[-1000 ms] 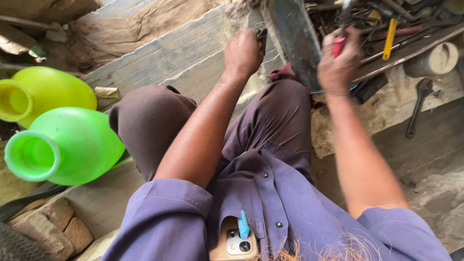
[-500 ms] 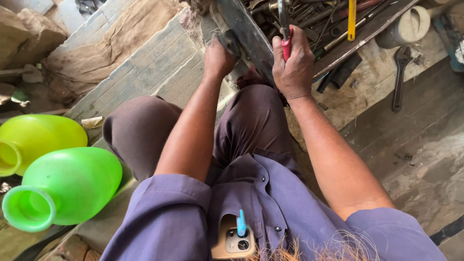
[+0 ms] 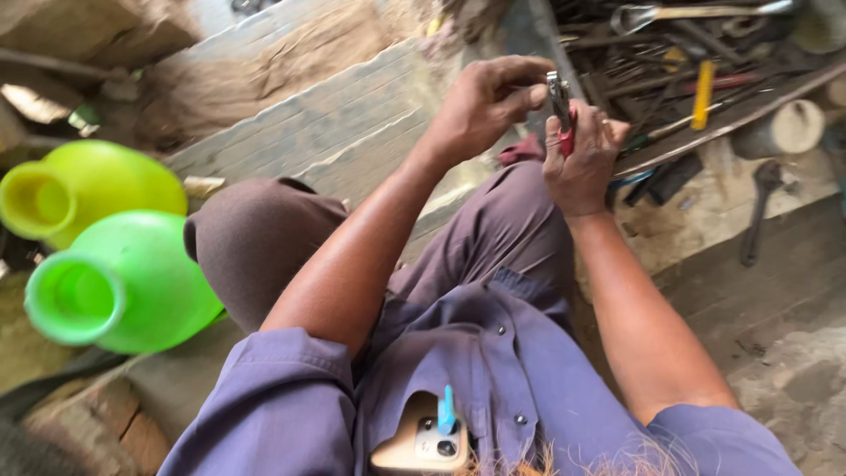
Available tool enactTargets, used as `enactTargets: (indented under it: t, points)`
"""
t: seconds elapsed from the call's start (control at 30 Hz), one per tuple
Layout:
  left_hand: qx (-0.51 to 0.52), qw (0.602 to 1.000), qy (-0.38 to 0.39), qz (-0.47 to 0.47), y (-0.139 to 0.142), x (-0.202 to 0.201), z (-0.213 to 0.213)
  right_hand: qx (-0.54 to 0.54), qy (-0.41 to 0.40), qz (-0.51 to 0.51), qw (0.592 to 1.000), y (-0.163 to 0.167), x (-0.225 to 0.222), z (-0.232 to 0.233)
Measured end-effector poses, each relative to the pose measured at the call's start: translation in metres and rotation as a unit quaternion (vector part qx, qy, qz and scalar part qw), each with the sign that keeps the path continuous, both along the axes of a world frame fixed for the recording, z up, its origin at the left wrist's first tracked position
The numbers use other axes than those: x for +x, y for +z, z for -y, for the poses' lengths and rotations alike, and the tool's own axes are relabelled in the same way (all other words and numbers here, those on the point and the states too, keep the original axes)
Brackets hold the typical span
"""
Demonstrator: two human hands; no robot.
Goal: The person sits on the floor and uses pliers to manipulate a small metal part, repeatedly gripping and adjusting it. The person also handles a cylindrical metal piece, inserting and removing the small part from it.
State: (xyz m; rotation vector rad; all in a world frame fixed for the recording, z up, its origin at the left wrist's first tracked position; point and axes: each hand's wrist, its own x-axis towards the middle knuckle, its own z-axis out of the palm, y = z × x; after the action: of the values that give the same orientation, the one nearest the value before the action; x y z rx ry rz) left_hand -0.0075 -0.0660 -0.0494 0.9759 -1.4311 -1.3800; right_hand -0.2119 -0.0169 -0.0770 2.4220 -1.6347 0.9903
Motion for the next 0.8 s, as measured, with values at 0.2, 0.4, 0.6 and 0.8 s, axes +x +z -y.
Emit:
enactTargets:
  t: [0.2, 0.4, 0.6, 0.8]
  points:
    - [-0.026, 0.982, 0.074, 0.173, -0.010, 0.053, -0.036, 0.113, 0.015, 0.086, 0.990, -0.012, 0.070, -0.053]
    - [-0.108, 0.944, 0.206, 0.233, 0.014, 0.098, -0.062, 0.178, -0.040, 0.271, 0.945, 0.016, 0.061, -0.072]
    - [-0.095, 0.942, 0.232, 0.222, 0.056, 0.133, -0.096, 0.038, -0.210, 0.473, 0.855, 0.033, -0.049, -0.065]
    - [-0.062, 0.931, 0.215, 0.288, 0.070, 0.132, -0.103, 0.151, -0.417, 0.179, 0.878, -0.040, -0.126, -0.134]
